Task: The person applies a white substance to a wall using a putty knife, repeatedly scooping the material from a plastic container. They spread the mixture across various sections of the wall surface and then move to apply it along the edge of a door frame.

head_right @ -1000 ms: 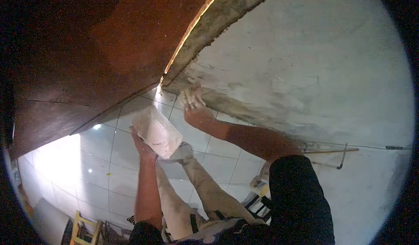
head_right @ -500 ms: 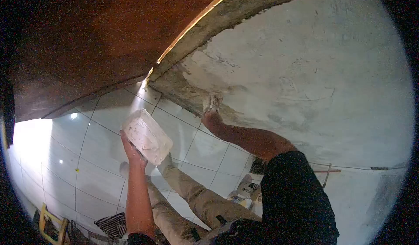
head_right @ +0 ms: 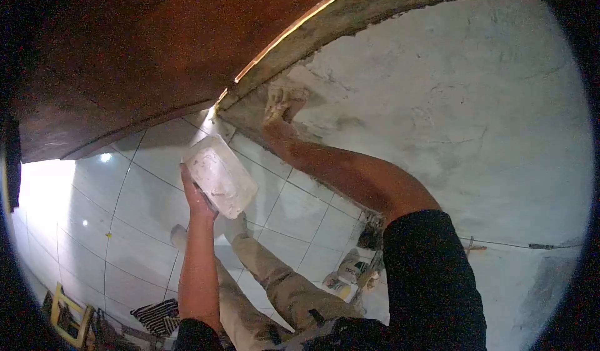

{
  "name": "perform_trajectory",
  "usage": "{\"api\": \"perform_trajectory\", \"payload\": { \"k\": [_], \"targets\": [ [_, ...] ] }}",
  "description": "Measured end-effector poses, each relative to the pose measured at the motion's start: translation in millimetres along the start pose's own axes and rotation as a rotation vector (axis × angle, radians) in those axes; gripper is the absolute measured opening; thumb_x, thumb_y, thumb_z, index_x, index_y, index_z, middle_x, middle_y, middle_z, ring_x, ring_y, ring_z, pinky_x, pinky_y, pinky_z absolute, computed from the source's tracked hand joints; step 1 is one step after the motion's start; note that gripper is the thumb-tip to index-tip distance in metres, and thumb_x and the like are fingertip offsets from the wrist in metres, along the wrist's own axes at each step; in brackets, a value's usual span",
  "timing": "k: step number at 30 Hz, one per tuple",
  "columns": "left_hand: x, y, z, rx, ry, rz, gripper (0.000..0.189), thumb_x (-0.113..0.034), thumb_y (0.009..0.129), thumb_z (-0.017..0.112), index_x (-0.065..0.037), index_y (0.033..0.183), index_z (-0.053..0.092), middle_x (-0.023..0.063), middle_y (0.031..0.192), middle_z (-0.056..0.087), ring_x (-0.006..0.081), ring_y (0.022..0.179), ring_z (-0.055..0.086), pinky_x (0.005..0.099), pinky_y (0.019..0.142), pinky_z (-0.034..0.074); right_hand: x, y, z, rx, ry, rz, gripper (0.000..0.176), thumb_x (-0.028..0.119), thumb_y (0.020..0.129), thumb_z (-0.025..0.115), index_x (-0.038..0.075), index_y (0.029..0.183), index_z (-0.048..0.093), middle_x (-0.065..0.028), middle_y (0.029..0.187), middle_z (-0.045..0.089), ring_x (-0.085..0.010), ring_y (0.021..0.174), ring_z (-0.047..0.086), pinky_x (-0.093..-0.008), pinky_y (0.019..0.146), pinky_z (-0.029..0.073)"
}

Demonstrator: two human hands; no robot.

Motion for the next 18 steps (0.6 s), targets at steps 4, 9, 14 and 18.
{"api": "perform_trajectory", "payload": {
  "k": [4, 9, 14, 18],
  "targets": [
    [-9.9, -0.7, -10.4, 0.02, 0.032, -0.036, 0.071, -0.06, 0.092, 0.035, -0.007, 0.139, 0.034, 0.013, 0.132, 0.046, 0.03, 0.12, 0.047, 0.0457, 0.098, 0.043, -12.9, -12.5, -75.7, 0.249, -0.341, -0.215, 0.025, 0.014, 0.084, 0.05, -0.001, 0.1, 0.062, -0.0142, 0.096, 0.062, -0.0268, 0.096, 0.061, -0.0403, 0.082, 0.049],
    [-28.2, -9.4, -13.7, 0.016, 0.083, -0.046, 0.071, -0.061, 0.093, 0.031, -0.008, 0.141, 0.029, 0.0131, 0.136, 0.042, 0.0305, 0.122, 0.046, 0.0459, 0.099, 0.042, 12.2, -17.4, -30.8, 0.58, 0.037, 0.107, 0.03, 0.013, 0.082, 0.051, -0.007, 0.103, 0.06, -0.0213, 0.107, 0.063, -0.0319, 0.101, 0.062, -0.0431, 0.085, 0.05],
    [-40.1, -8.7, -18.5, 0.094, 0.046, -0.085, 0.073, -0.062, 0.092, 0.031, -0.009, 0.142, 0.028, 0.013, 0.137, 0.04, 0.0323, 0.122, 0.045, 0.0471, 0.1, 0.041, -7.2, -16.4, -157.6, 0.023, -0.004, 0.048, 0.04, 0.01, 0.077, 0.059, -0.014, 0.109, 0.059, -0.0402, 0.111, 0.054, -0.0447, 0.106, 0.057, -0.0493, 0.084, 0.051],
    [-46.3, -11.6, -22.7, 0.085, -0.002, -0.139, 0.074, -0.063, 0.091, 0.031, -0.01, 0.143, 0.026, 0.0129, 0.138, 0.039, 0.0332, 0.123, 0.044, 0.0499, 0.1, 0.04, -34.1, -13.8, -217.6, -0.169, 0.041, 0.109, 0.034, 0.014, 0.083, 0.055, -0.012, 0.104, 0.062, -0.037, 0.113, 0.055, -0.0447, 0.109, 0.056, -0.0528, 0.09, 0.047]
  ]
}}
Point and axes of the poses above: each hand's wrist, its own y-axis towards the middle knuckle, its own z-axis out of the palm, x = y × z, the point moved 4 cm from there along y, towards the middle knuckle
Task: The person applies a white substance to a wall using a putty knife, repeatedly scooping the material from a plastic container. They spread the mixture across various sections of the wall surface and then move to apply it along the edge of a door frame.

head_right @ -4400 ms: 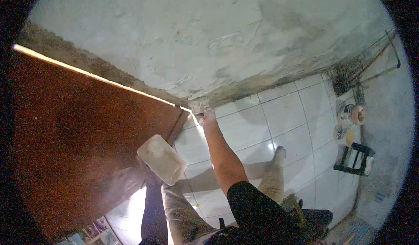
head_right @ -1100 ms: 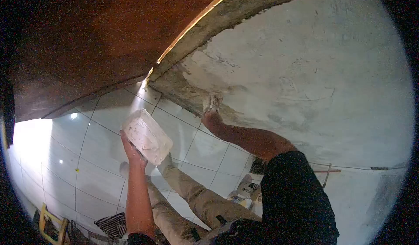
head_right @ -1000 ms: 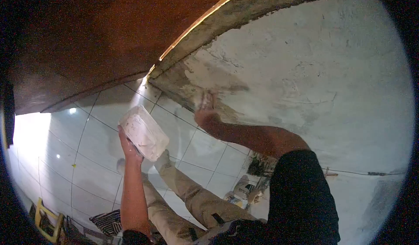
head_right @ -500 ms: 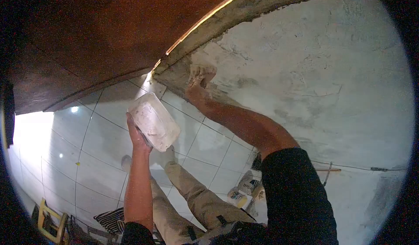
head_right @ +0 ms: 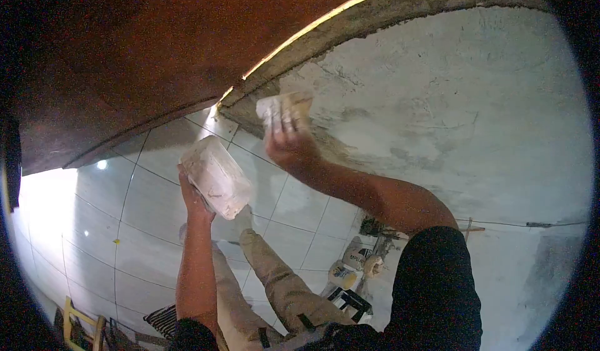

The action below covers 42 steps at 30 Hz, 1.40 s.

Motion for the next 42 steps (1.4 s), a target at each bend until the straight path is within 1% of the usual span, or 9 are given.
{"api": "perform_trajectory", "payload": {
  "k": [2, 7, 12, 15, 24, 26, 29, 33, 42],
  "targets": [
    [-4.0, -3.7, -1.6, -0.011, 0.009, -0.009, 0.075, -0.063, 0.091, 0.031, -0.01, 0.143, 0.026, 0.0129, 0.139, 0.038, 0.0334, 0.123, 0.043, 0.0508, 0.1, 0.04, -26.1, -2.3, 4.6, -0.037, 0.055, 0.27, 0.036, 0.02, 0.086, 0.053, -0.01, 0.102, 0.063, -0.0334, 0.116, 0.055, -0.0432, 0.113, 0.054, -0.0541, 0.094, 0.043],
    [-7.1, -0.3, -20.4, 0.027, 0.088, -0.033, 0.076, -0.064, 0.09, 0.033, -0.01, 0.143, 0.026, 0.0137, 0.137, 0.038, 0.0336, 0.123, 0.043, 0.0509, 0.099, 0.041, -36.5, -25.7, 73.9, 0.155, -0.249, 0.321, 0.051, 0.032, 0.089, 0.052, -0.01, 0.117, 0.055, -0.0296, 0.127, 0.05, -0.0415, 0.118, 0.05, -0.0493, 0.097, 0.043],
    [-11.6, -3.9, -12.4, -0.036, 0.126, -0.003, 0.074, -0.062, 0.091, 0.036, -0.008, 0.141, 0.029, 0.0139, 0.135, 0.041, 0.0305, 0.121, 0.046, 0.046, 0.098, 0.043, 11.6, -31.3, 151.0, 0.195, -0.281, 0.255, 0.048, 0.024, 0.088, 0.052, -0.015, 0.115, 0.053, -0.0354, 0.125, 0.048, -0.0478, 0.116, 0.049, -0.0506, 0.096, 0.043],
    [-9.3, -3.9, -21.4, -0.072, 0.137, -0.008, 0.072, -0.059, 0.091, 0.039, -0.006, 0.139, 0.032, 0.0141, 0.133, 0.042, 0.0284, 0.12, 0.047, 0.0428, 0.098, 0.044, 35.9, -39.4, 177.7, 0.256, 0.069, 0.302, 0.042, 0.017, 0.086, 0.054, -0.015, 0.114, 0.053, -0.0369, 0.12, 0.05, -0.0501, 0.114, 0.049, -0.0567, 0.096, 0.04],
    [-2.5, -15.9, -3.0, -0.034, 0.098, -0.002, 0.073, -0.062, 0.092, 0.034, -0.009, 0.142, 0.027, 0.0137, 0.136, 0.039, 0.0311, 0.122, 0.045, 0.0457, 0.097, 0.044, -14.9, -72.4, 52.2, 0.059, 0.321, 0.758, 0.054, 0.002, 0.078, 0.052, 0.003, 0.132, 0.046, -0.0172, 0.122, 0.058, -0.0283, 0.103, 0.06, -0.0363, 0.089, 0.045],
    [-1.2, -17.7, 4.6, -0.022, 0.108, 0.022, 0.073, -0.062, 0.092, 0.033, -0.009, 0.142, 0.027, 0.0138, 0.137, 0.039, 0.0312, 0.122, 0.044, 0.0457, 0.098, 0.044, -38.6, -79.7, 5.6, 0.011, 0.481, 0.962, 0.052, 0.002, 0.08, 0.051, 0.005, 0.132, 0.046, -0.0163, 0.131, 0.052, -0.0304, 0.118, 0.054, -0.0421, 0.096, 0.043],
    [3.4, -16.7, 6.8, -0.011, 0.106, 0.009, 0.074, -0.063, 0.092, 0.031, -0.009, 0.143, 0.026, 0.0148, 0.138, 0.037, 0.0318, 0.123, 0.044, 0.0458, 0.099, 0.043, -74.0, -75.2, -30.3, -0.336, 0.252, 0.986, 0.056, 0.0, 0.076, 0.053, 0.006, 0.132, 0.047, -0.0119, 0.136, 0.049, -0.0301, 0.119, 0.053, -0.041, 0.095, 0.044],
    [2.2, -16.9, 7.2, -0.062, 0.06, -0.003, 0.073, -0.06, 0.092, 0.034, -0.008, 0.142, 0.027, 0.0151, 0.139, 0.037, 0.0311, 0.125, 0.043, 0.0456, 0.101, 0.041, -74.6, -59.5, 11.6, -0.341, 0.306, 0.992, 0.055, 0.001, 0.077, 0.054, 0.007, 0.131, 0.049, -0.0119, 0.142, 0.043, -0.0301, 0.126, 0.047, -0.0424, 0.099, 0.04],
    [9.1, -6.5, -8.6, -0.116, 0.093, 0.003, 0.076, -0.063, 0.091, 0.03, -0.009, 0.144, 0.022, 0.0152, 0.141, 0.032, 0.0336, 0.127, 0.039, 0.0482, 0.102, 0.039, 23.0, 1.9, 136.5, 0.062, 0.313, 0.838, 0.053, 0.008, 0.081, 0.056, 0.01, 0.133, 0.047, -0.0096, 0.147, 0.035, -0.0299, 0.134, 0.036, -0.0442, 0.108, 0.029]
  ]
}}
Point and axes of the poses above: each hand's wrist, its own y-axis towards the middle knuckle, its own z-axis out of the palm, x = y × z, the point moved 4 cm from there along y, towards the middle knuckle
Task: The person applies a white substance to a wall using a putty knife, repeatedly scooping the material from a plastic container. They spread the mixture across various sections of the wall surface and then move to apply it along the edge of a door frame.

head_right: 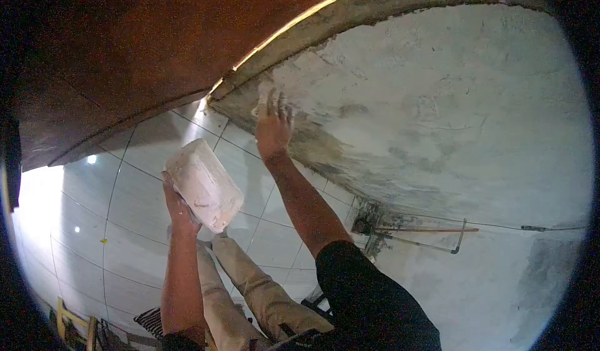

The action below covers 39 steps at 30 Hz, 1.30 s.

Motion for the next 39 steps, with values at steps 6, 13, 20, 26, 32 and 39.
{"api": "perform_trajectory", "payload": {
  "k": [6, 13, 20, 26, 32, 39],
  "targets": [
    [-1.2, -0.5, 4.7, 0.003, -0.019, 0.004, 0.077, -0.064, 0.091, 0.033, -0.009, 0.144, 0.023, 0.0142, 0.141, 0.033, 0.0323, 0.126, 0.04, 0.0465, 0.102, 0.04, -36.2, -8.4, -61.7, -0.053, 0.192, 0.133, 0.055, 0.01, 0.08, 0.054, 0.008, 0.135, 0.046, -0.0124, 0.137, 0.047, -0.0283, 0.117, 0.051, -0.0414, 0.1, 0.038],
    [-6.3, -3.7, 26.7, 0.047, -0.033, 0.017, 0.076, -0.062, 0.091, 0.035, -0.009, 0.144, 0.024, 0.014, 0.14, 0.034, 0.0319, 0.126, 0.041, 0.0458, 0.102, 0.039, -94.1, -10.5, -162.5, -0.646, 0.232, 0.161, 0.042, 0.014, 0.085, 0.046, 0.01, 0.126, 0.057, -0.0102, 0.136, 0.05, -0.0317, 0.121, 0.051, -0.0465, 0.1, 0.038],
    [-5.6, -1.0, 30.6, 0.003, 0.066, 0.037, 0.074, -0.062, 0.091, 0.034, -0.01, 0.144, 0.024, 0.0136, 0.14, 0.035, 0.0318, 0.125, 0.041, 0.0453, 0.101, 0.039, -68.2, -6.8, -65.5, -0.47, 0.06, 0.074, 0.036, 0.022, 0.091, 0.046, 0.012, 0.124, 0.058, -0.0123, 0.137, 0.048, -0.032, 0.127, 0.045, -0.0455, 0.104, 0.033],
    [10.2, 9.8, 3.9, -0.106, -0.014, -0.033, 0.073, -0.061, 0.091, 0.037, -0.007, 0.141, 0.031, 0.0137, 0.137, 0.041, 0.0279, 0.124, 0.044, 0.0416, 0.101, 0.041, -30.6, -22.1, 18.6, -0.247, 0.134, 0.066, 0.042, 0.011, 0.079, 0.059, 0.012, 0.122, 0.058, -0.0102, 0.142, 0.043, -0.0298, 0.132, 0.04, -0.0448, 0.106, 0.032],
    [20.3, 9.6, 11.0, -0.034, 0.082, 0.008, 0.076, -0.063, 0.089, 0.04, -0.006, 0.139, 0.034, 0.0135, 0.135, 0.044, 0.0281, 0.122, 0.046, 0.0427, 0.1, 0.04, -44.8, -36.3, 6.8, -0.227, 0.292, 0.047, 0.059, 0.003, 0.07, 0.054, 0.009, 0.128, 0.052, -0.0102, 0.138, 0.048, -0.0292, 0.122, 0.05, -0.0451, 0.1, 0.037],
    [30.8, 19.9, 18.3, -0.033, 0.093, -0.01, 0.068, -0.058, 0.094, 0.033, -0.007, 0.138, 0.033, 0.0131, 0.134, 0.044, 0.029, 0.12, 0.046, 0.0425, 0.1, 0.041, -105.8, -55.0, -32.1, -0.484, 0.164, 0.228, 0.055, 0.003, 0.066, 0.046, 0.0, 0.119, 0.057, -0.0203, 0.126, 0.055, -0.0373, 0.111, 0.054, -0.0499, 0.097, 0.038]
  ]
}}
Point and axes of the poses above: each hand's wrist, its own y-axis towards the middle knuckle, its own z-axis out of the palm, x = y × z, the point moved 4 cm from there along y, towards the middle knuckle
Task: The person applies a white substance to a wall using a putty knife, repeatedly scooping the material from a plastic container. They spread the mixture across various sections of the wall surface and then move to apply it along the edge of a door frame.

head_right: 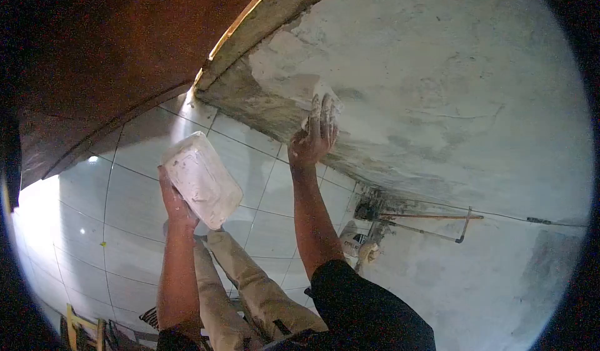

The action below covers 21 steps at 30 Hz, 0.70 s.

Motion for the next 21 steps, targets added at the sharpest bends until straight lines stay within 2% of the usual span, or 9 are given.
{"api": "perform_trajectory", "payload": {
  "k": [1, 3, 6, 11, 13, 14, 19, 20, 21],
  "targets": [
    [0.2, 0.6, 0.9, 0.024, 0.001, -0.004, 0.069, -0.058, 0.093, 0.034, -0.006, 0.138, 0.033, 0.0134, 0.134, 0.043, 0.0292, 0.12, 0.046, 0.0424, 0.1, 0.041, 1.3, -6.2, 9.6, 0.007, 0.013, 0.001, 0.055, 0.003, 0.066, 0.046, 0.0, 0.119, 0.057, -0.0203, 0.126, 0.055, -0.0373, 0.111, 0.054, -0.0499, 0.097, 0.038],
    [3.7, 9.2, -7.8, 0.007, 0.025, 0.029, 0.07, -0.059, 0.093, 0.034, -0.006, 0.138, 0.033, 0.0138, 0.134, 0.043, 0.0294, 0.12, 0.046, 0.0422, 0.1, 0.041, 9.7, -17.8, 40.0, 0.08, -0.003, -0.045, 0.054, -0.001, 0.074, 0.05, 0.01, 0.126, 0.056, -0.0187, 0.132, 0.051, -0.0359, 0.126, 0.046, -0.0488, 0.101, 0.036],
    [11.4, 18.9, -19.1, -0.02, 0.049, 0.03, 0.072, -0.06, 0.092, 0.034, -0.006, 0.139, 0.032, 0.0142, 0.134, 0.043, 0.0297, 0.12, 0.046, 0.0423, 0.101, 0.04, 30.3, -38.8, 72.0, 0.153, -0.007, -0.011, 0.054, 0.001, 0.07, 0.054, 0.009, 0.123, 0.058, -0.0187, 0.133, 0.05, -0.0351, 0.126, 0.045, -0.0496, 0.102, 0.035],
    [19.7, 27.9, -33.8, -0.117, -0.009, -0.025, 0.074, -0.062, 0.092, 0.034, -0.006, 0.139, 0.032, 0.0141, 0.136, 0.042, 0.0296, 0.122, 0.044, 0.0434, 0.102, 0.038, 35.5, -84.0, 113.9, 0.362, 0.084, -0.002, 0.051, 0.008, 0.066, 0.06, 0.009, 0.116, 0.061, -0.0175, 0.133, 0.049, -0.0346, 0.123, 0.047, -0.0503, 0.102, 0.036],
    [20.6, 29.5, -38.7, -0.1, -0.045, 0.04, 0.074, -0.063, 0.091, 0.033, -0.006, 0.139, 0.032, 0.0135, 0.136, 0.041, 0.0296, 0.123, 0.043, 0.0435, 0.103, 0.037, 29.2, -95.2, 127.0, 0.451, 0.294, 0.18, 0.046, 0.006, 0.071, 0.06, 0.006, 0.117, 0.059, -0.017, 0.128, 0.053, -0.0311, 0.112, 0.055, -0.0458, 0.094, 0.044],
    [21.6, 30.1, -38.1, -0.102, -0.049, 0.042, 0.074, -0.063, 0.091, 0.033, -0.006, 0.139, 0.032, 0.0135, 0.136, 0.041, 0.0296, 0.123, 0.043, 0.0435, 0.103, 0.037, 27.2, -97.1, 130.0, 0.453, 0.296, 0.176, 0.046, 0.006, 0.071, 0.06, 0.006, 0.117, 0.059, -0.017, 0.128, 0.053, -0.0311, 0.112, 0.055, -0.0458, 0.094, 0.044],
    [26.9, 29.1, -41.2, -0.175, -0.105, 0.04, 0.073, -0.062, 0.091, 0.033, -0.006, 0.139, 0.034, 0.0126, 0.136, 0.042, 0.0293, 0.122, 0.044, 0.0426, 0.103, 0.037, 1.7, -156.4, 152.1, 0.107, 1.963, 1.672, 0.025, 0.019, 0.091, 0.048, 0.01, 0.111, 0.059, -0.0047, 0.086, 0.061, -0.0112, 0.045, 0.05, -0.0279, 0.036, 0.043],
    [28.7, 29.7, -44.2, -0.174, -0.108, 0.045, 0.073, -0.062, 0.091, 0.033, -0.006, 0.139, 0.034, 0.0126, 0.136, 0.042, 0.0293, 0.122, 0.044, 0.0426, 0.103, 0.037, -3.8, -169.3, 148.7, 0.204, 1.492, 1.692, 0.023, 0.022, 0.094, 0.044, 0.008, 0.106, 0.058, -0.0063, 0.092, 0.063, -0.0152, 0.06, 0.06, -0.0273, 0.05, 0.052],
    [31.4, 31.0, -47.8, -0.151, -0.103, 0.039, 0.073, -0.062, 0.091, 0.033, -0.006, 0.138, 0.034, 0.0127, 0.136, 0.042, 0.0292, 0.122, 0.044, 0.0427, 0.103, 0.037, -5.7, -170.4, 151.6, 0.212, 1.496, 1.69, 0.023, 0.022, 0.094, 0.044, 0.008, 0.106, 0.058, -0.0063, 0.092, 0.063, -0.0152, 0.06, 0.06, -0.0273, 0.05, 0.052]
  ]
}}
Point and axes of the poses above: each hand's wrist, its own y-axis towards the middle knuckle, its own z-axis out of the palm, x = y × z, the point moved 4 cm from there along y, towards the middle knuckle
